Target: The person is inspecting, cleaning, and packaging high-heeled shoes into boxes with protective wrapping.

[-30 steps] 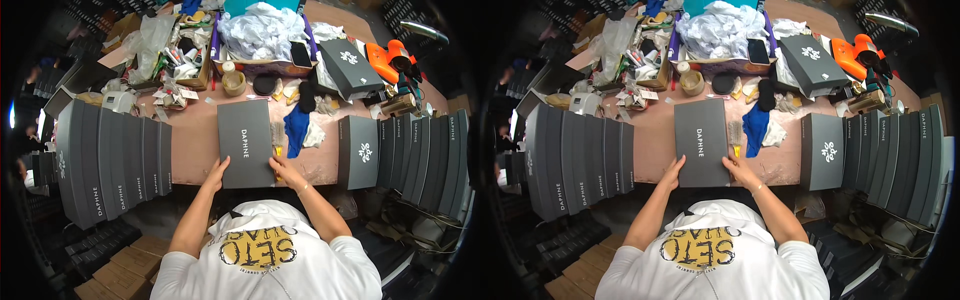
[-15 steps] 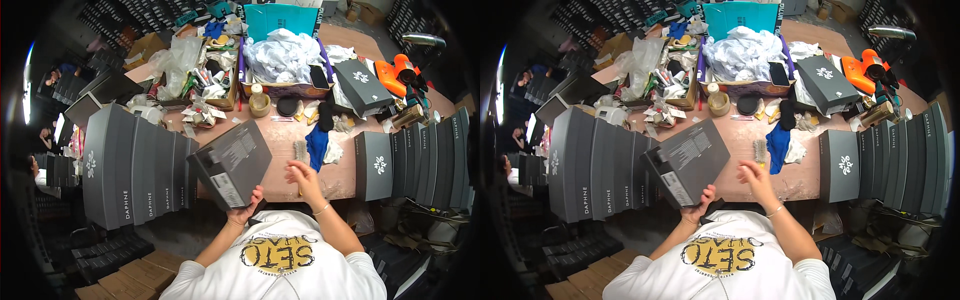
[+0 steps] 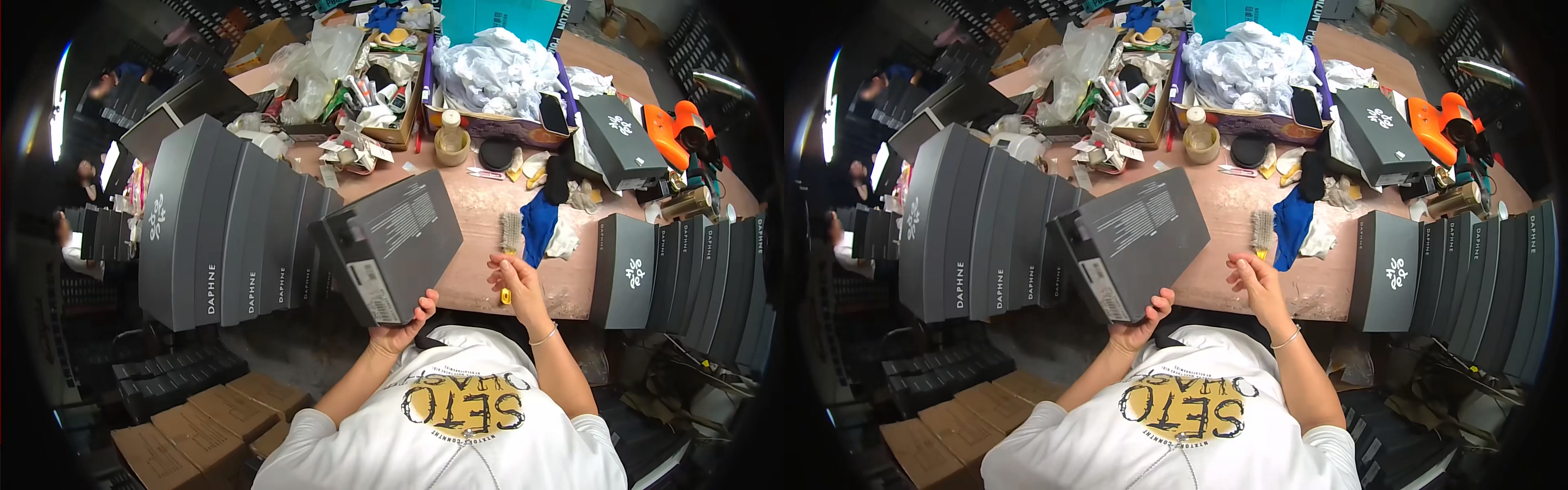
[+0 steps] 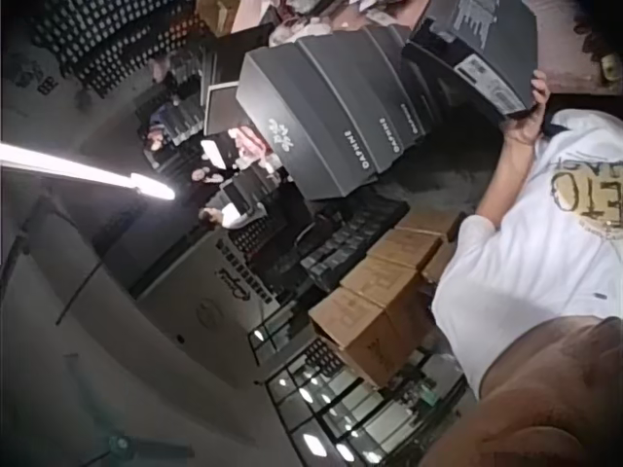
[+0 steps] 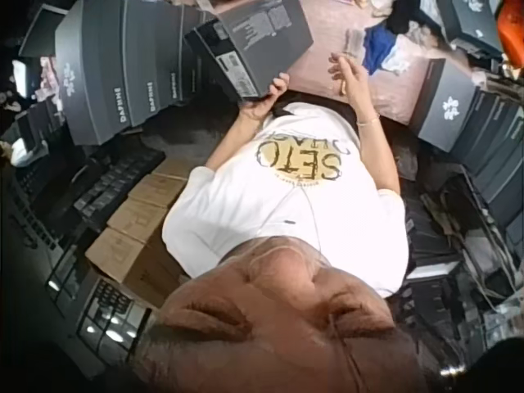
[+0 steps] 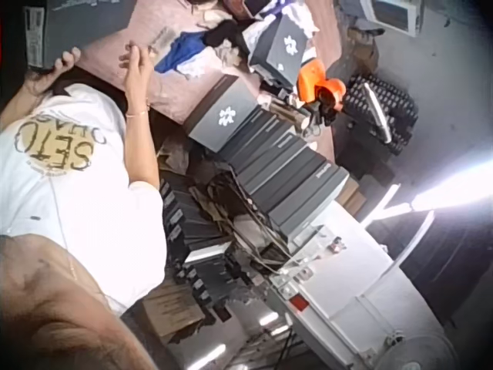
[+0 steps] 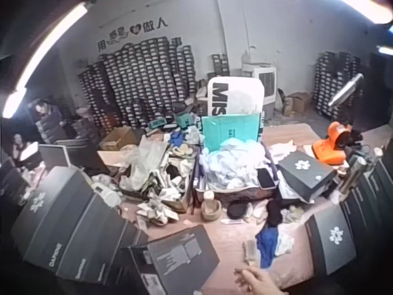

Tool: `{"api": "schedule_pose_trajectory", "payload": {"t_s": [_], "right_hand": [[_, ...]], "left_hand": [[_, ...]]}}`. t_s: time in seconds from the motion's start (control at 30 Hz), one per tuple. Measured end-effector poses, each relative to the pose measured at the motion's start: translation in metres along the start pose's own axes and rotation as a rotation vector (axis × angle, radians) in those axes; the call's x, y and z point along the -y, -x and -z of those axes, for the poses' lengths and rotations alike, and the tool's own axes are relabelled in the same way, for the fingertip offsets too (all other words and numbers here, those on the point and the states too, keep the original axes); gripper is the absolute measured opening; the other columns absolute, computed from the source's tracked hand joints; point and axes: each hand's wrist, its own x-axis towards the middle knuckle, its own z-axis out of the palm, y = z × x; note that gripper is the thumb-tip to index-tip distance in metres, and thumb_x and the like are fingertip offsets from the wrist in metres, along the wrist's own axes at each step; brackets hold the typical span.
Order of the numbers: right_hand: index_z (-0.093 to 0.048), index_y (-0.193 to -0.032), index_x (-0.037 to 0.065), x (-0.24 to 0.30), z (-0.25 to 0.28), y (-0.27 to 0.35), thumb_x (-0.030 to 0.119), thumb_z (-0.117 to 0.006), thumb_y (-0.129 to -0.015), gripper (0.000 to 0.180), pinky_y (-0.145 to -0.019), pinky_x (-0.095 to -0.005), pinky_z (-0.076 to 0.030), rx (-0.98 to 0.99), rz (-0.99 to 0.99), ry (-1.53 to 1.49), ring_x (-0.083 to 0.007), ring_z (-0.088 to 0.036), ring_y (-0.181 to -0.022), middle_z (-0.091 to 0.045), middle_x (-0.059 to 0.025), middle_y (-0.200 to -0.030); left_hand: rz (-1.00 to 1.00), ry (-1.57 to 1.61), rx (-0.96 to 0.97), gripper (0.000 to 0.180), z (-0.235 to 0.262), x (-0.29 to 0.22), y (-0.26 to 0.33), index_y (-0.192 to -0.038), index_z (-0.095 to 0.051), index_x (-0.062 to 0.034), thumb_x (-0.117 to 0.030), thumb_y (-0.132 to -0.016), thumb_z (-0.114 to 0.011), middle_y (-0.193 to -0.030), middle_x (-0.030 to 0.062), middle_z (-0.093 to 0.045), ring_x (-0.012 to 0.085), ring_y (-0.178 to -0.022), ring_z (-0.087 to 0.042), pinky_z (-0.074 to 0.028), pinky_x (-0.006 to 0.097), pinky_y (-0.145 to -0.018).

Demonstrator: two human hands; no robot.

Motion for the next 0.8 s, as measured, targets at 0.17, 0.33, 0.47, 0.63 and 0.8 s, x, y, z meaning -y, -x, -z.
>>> {"api": "schedule_pose_trajectory", "payload": {"t_s": [0.17,0.33,0.47,0.63,0.8], "right_hand": [[-0.058,-0.116,-0.001,0.03,0.003,-0.017,0.023,-0.051,-0.097,0.031,-0.07,-0.0238,-0.049,0.026,0.161,0.005,-0.0125,-0.06,-0.086,-0.062,-0.0078,-0.106],[-0.047,-0.131,-0.001,0.024,0.031,-0.019,0.031,-0.049,-0.098,0.046,-0.093,-0.0292,-0.042,0.097,0.136,-0.075,-0.0178,-0.054,-0.108,-0.056,-0.0103,-0.122],[-0.045,-0.135,0.001,-0.045,0.054,-0.011,0.038,-0.045,-0.097,0.053,-0.094,-0.0279,-0.038,0.035,-0.206,0.052,-0.0151,-0.051,-0.109,-0.055,-0.0045,-0.123],[-0.054,-0.123,-0.003,-0.115,0.062,-0.012,0.041,-0.044,-0.098,0.051,-0.092,-0.0328,-0.041,-0.055,-0.48,0.225,-0.019,-0.053,-0.105,-0.059,-0.0082,-0.115],[-0.042,-0.135,0.0,-0.102,0.05,-0.023,0.052,-0.037,-0.097,0.064,-0.099,-0.0384,-0.036,0.015,-0.436,0.205,-0.0219,-0.045,-0.119,-0.049,-0.0099,-0.132]], "left_hand": [[-0.015,-0.271,-0.201,0.072,-0.018,0.005,-0.006,-0.133,-0.04,0.0031,-0.049,-0.085,-0.055,-0.126,0.0288,-0.042,0.0422,-0.113,-0.047,-0.043,0.05,-0.098],[-0.043,-0.939,-0.485,0.073,-0.023,0.002,-0.021,-0.134,-0.045,-0.0046,-0.057,-0.084,-0.052,-0.13,0.0141,-0.052,0.0284,-0.116,-0.054,-0.044,0.043,-0.098],[-0.148,-1.792,-0.66,0.073,0.015,-0.04,-0.051,-0.139,-0.034,0.0011,-0.044,-0.087,-0.058,-0.138,0.0192,-0.041,0.025,-0.127,-0.042,-0.035,0.037,-0.105],[-0.215,-1.829,-0.734,0.071,0.059,-0.078,-0.06,-0.14,-0.031,0.0034,-0.03,-0.087,-0.065,-0.135,0.0204,-0.045,0.0251,-0.128,-0.041,-0.034,0.037,-0.104],[-0.197,-1.829,-0.766,0.063,0.072,-0.082,-0.036,-0.137,-0.039,0.0024,-0.041,-0.093,-0.054,-0.136,0.0155,-0.047,0.024,-0.128,-0.041,-0.03,0.035,-0.107]]}}
